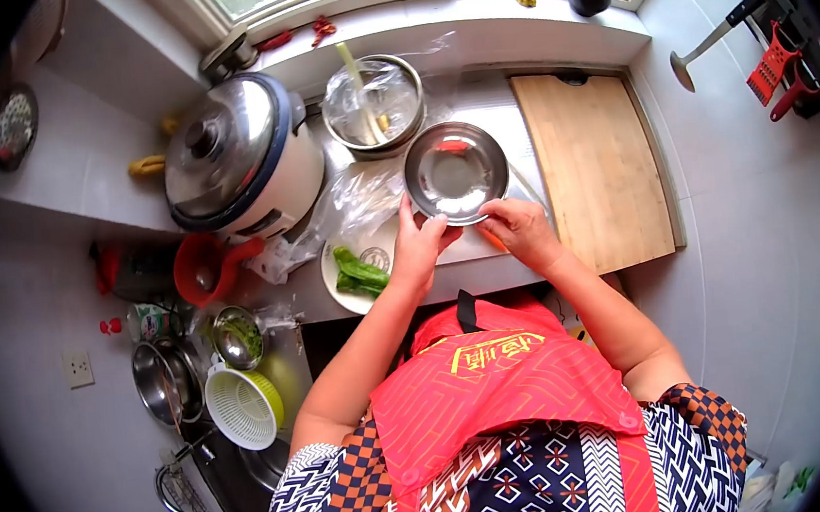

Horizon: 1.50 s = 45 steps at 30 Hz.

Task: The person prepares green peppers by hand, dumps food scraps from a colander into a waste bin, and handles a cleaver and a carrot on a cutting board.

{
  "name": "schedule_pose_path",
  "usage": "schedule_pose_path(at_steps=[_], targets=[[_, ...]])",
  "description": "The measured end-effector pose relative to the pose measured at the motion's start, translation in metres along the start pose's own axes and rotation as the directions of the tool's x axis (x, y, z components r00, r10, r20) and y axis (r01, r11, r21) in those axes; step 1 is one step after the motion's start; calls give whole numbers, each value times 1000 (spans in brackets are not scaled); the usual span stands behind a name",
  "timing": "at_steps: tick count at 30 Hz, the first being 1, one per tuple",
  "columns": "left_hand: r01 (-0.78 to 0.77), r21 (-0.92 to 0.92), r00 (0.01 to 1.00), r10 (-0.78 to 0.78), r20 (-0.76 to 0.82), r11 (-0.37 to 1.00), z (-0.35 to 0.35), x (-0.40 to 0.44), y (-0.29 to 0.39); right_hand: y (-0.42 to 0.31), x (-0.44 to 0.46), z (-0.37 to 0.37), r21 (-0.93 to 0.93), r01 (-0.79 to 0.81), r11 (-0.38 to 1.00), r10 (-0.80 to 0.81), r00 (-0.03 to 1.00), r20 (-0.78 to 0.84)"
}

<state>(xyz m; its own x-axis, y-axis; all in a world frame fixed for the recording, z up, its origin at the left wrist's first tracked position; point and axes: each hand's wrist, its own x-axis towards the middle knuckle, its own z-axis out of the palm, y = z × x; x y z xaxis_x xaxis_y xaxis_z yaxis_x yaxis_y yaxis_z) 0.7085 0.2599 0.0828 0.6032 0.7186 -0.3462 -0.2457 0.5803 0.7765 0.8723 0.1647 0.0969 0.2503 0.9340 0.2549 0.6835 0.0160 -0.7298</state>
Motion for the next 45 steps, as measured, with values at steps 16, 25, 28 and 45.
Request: schedule_pose_path(at_steps=[16,25,28,45], targets=[[246,88,953,-225,-201,965,65,218,-71,200,92,-21,-1,-162,987,162,986,42],[215,126,945,-174,-276,968,65,248,-80,221,109,-14,-8,-214,977,214,974,69],[199,90,946,-167,-278,976,61,249,-82,221,105,-11,35,-187,982,187,982,-2],[-40,822,921,340,-190,568,-2,80,-126,122,-61,12,-311,-260,914,321,933,165]])
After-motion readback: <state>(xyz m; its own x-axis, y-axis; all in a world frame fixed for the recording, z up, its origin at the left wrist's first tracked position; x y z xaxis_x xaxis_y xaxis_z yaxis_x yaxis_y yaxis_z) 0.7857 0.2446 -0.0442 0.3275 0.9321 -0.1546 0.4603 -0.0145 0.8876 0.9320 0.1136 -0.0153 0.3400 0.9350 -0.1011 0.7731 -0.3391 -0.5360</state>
